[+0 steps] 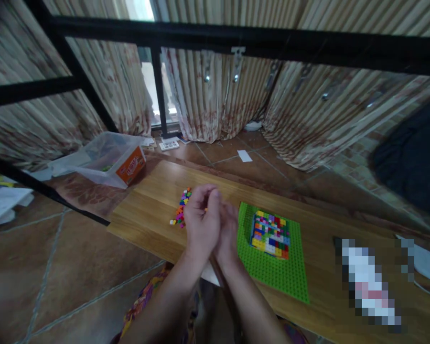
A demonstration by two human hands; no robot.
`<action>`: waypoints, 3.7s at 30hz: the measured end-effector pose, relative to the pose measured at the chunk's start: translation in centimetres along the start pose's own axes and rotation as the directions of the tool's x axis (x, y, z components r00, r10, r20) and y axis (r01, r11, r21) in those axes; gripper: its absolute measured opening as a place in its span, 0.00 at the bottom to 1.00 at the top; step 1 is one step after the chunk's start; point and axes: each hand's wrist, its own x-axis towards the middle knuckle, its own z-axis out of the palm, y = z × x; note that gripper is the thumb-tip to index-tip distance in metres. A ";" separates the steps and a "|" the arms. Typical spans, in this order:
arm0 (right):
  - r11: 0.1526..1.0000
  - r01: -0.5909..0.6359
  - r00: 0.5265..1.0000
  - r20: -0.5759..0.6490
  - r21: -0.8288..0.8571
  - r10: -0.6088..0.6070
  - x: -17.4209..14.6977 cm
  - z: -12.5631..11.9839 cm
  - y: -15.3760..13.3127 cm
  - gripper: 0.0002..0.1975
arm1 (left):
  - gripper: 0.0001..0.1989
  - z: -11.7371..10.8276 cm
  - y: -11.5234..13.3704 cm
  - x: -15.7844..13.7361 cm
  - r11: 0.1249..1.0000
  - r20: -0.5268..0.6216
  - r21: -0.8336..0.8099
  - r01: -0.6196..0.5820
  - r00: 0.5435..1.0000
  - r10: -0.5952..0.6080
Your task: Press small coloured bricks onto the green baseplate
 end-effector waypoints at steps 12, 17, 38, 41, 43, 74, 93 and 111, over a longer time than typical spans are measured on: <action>0.641 -0.177 0.869 -0.187 0.747 0.458 -0.2 -5.8 -1.1 0.16 | 0.08 2.2 -1.6 -1.1 0.943 0.406 -0.078 0.322 0.875 -0.265; 0.593 -0.182 0.862 -0.162 0.785 0.479 -0.4 -6.6 -0.9 0.18 | 0.07 2.8 -1.1 -1.4 0.911 0.415 -0.153 0.383 0.862 -0.292; 0.740 -0.332 0.789 -0.258 0.585 0.558 -2.4 -15.9 5.0 0.09 | 0.12 -0.5 -3.1 1.9 0.582 0.483 0.783 -0.218 0.803 -0.349; 0.893 -0.362 0.870 -0.247 0.265 0.426 -3.5 -15.5 5.4 0.08 | 0.13 -1.0 -3.0 2.5 0.386 0.441 0.876 -0.289 0.803 -0.400; 0.956 -0.289 0.933 -0.210 0.046 0.292 -4.1 -15.3 5.1 0.08 | 0.14 -1.2 -2.9 2.7 0.307 0.408 0.905 -0.294 0.805 -0.432; 0.902 -0.234 0.968 -0.167 -0.362 0.185 -5.1 -11.8 4.2 0.09 | 0.15 -1.9 -3.1 3.1 0.266 0.312 0.942 -0.204 0.825 -0.472; 0.889 -0.258 0.954 -0.245 -0.377 0.173 -4.6 -12.5 4.2 0.13 | 0.18 -2.5 -3.0 3.6 0.306 0.301 0.936 -0.174 0.847 -0.439; 0.900 -0.170 0.972 -0.217 -0.402 0.086 -5.0 -11.5 5.1 0.15 | 0.16 -5.5 -4.0 5.0 0.368 0.148 0.930 0.004 0.911 -0.384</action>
